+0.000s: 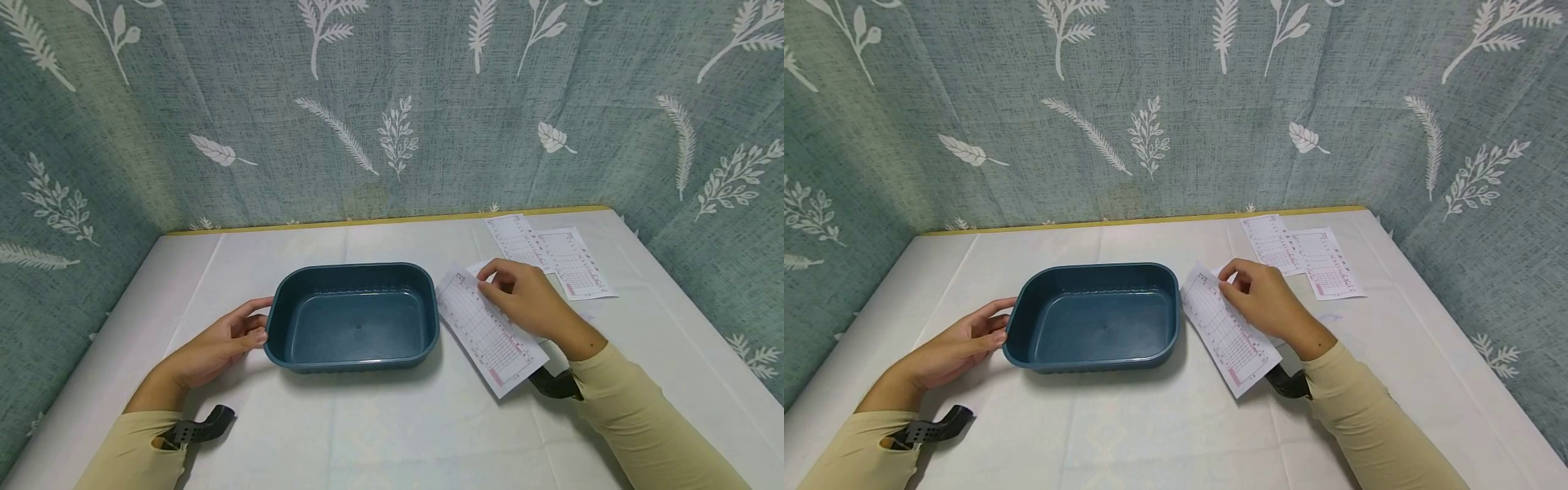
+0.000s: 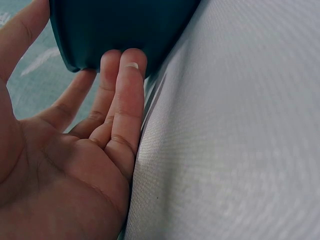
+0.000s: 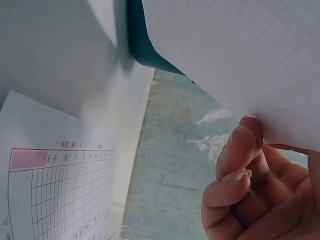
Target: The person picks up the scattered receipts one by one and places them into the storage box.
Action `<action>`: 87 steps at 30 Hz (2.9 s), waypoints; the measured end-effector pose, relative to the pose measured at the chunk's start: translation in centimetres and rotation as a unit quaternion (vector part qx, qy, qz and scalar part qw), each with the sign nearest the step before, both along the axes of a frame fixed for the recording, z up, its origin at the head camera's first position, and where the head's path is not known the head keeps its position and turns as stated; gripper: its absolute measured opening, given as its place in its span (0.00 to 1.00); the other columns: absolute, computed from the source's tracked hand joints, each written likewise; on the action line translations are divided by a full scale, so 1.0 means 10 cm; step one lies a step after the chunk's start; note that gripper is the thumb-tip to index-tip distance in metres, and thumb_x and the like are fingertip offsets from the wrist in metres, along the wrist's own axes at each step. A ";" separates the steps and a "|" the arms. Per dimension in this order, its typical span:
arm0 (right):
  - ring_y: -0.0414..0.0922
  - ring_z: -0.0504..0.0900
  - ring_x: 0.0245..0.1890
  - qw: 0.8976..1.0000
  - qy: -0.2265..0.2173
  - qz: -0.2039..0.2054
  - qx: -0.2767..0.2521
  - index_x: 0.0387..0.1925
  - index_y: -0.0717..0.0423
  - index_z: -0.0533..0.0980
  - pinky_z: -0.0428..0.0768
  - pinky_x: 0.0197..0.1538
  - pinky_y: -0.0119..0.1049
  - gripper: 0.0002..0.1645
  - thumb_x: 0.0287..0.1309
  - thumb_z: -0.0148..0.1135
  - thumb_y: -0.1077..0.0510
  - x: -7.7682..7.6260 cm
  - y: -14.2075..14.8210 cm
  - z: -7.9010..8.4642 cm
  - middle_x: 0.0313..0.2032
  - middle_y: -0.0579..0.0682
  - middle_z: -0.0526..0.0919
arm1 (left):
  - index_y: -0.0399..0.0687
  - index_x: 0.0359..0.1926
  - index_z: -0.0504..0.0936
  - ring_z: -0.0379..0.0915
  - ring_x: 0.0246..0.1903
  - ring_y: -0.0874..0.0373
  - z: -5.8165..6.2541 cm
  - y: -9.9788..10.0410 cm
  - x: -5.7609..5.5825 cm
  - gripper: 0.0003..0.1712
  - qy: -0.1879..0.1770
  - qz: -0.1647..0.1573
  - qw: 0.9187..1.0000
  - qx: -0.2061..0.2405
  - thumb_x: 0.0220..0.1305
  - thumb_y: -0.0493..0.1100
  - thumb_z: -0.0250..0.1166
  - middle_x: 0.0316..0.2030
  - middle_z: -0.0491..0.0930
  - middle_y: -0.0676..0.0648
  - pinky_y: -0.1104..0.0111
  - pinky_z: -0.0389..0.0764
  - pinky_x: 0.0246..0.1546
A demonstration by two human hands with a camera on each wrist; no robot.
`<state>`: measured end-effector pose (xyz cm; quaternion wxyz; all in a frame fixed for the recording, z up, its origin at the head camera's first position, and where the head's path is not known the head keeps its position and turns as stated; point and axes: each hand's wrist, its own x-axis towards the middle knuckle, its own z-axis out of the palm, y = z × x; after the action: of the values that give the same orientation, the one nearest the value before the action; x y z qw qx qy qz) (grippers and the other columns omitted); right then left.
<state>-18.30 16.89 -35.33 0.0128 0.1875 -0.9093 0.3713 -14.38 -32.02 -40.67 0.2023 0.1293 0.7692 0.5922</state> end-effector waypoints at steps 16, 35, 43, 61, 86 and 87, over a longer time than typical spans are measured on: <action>0.38 0.68 0.18 1.000 0.025 -0.006 -0.017 0.42 0.55 0.81 0.66 0.24 0.31 0.05 0.67 0.61 0.61 0.07 0.01 0.13 0.19 0.47 0.72 | 0.50 0.74 0.57 0.75 0.48 0.64 -0.03 -0.01 -0.01 0.31 0.005 -0.003 1.000 0.005 0.74 0.36 0.55 0.49 0.76 0.51 0.78 0.75 0.52; 0.37 0.68 0.18 0.998 0.048 -0.013 -0.030 0.41 0.56 0.81 0.68 0.25 0.31 0.05 0.66 0.63 0.60 0.10 0.05 0.23 0.20 0.47 0.75 | 0.50 0.74 0.57 0.74 0.48 0.64 -0.01 0.00 0.00 0.32 0.003 0.003 1.000 0.001 0.74 0.36 0.56 0.49 0.76 0.51 0.79 0.75 0.52; 0.37 0.68 0.18 0.998 0.051 -0.020 -0.035 0.41 0.55 0.81 0.67 0.26 0.31 0.05 0.66 0.63 0.60 0.10 0.06 0.23 0.20 0.47 0.76 | 0.50 0.75 0.56 0.74 0.49 0.64 -0.03 -0.01 0.01 0.32 0.002 0.004 1.000 -0.002 0.74 0.37 0.56 0.49 0.75 0.51 0.79 0.75 0.52; 0.38 0.75 0.21 0.998 0.024 -0.019 -0.062 0.43 0.56 0.80 0.71 0.28 0.30 0.07 0.66 0.63 0.57 0.10 -0.09 0.12 0.23 0.48 0.83 | 0.48 0.75 0.55 0.73 0.47 0.65 0.01 -0.02 0.01 0.33 0.000 0.000 1.000 0.005 0.74 0.37 0.56 0.49 0.74 0.51 0.78 0.75 0.51; 0.45 0.75 0.22 0.997 -0.056 0.009 -0.057 0.46 0.51 0.80 0.70 0.26 0.32 0.08 0.66 0.64 0.56 -0.11 -0.51 0.25 0.22 0.49 0.82 | 0.41 0.75 0.53 0.72 0.46 0.64 0.02 0.02 0.01 0.35 -0.006 0.016 1.000 -0.013 0.74 0.39 0.58 0.48 0.72 0.48 0.78 0.75 0.50; 0.45 0.75 0.22 0.997 -0.057 0.010 -0.058 0.45 0.50 0.80 0.70 0.26 0.32 0.08 0.66 0.64 0.56 -0.12 -0.53 0.27 0.22 0.49 0.82 | 0.40 0.75 0.52 0.72 0.46 0.64 0.02 0.02 0.01 0.36 -0.005 0.015 1.000 -0.014 0.74 0.39 0.58 0.48 0.72 0.48 0.78 0.74 0.50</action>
<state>-19.49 11.59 -32.66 -0.0317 0.1739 -0.8837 0.4334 -14.32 -31.87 -40.52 0.1993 0.1118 0.7782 0.5849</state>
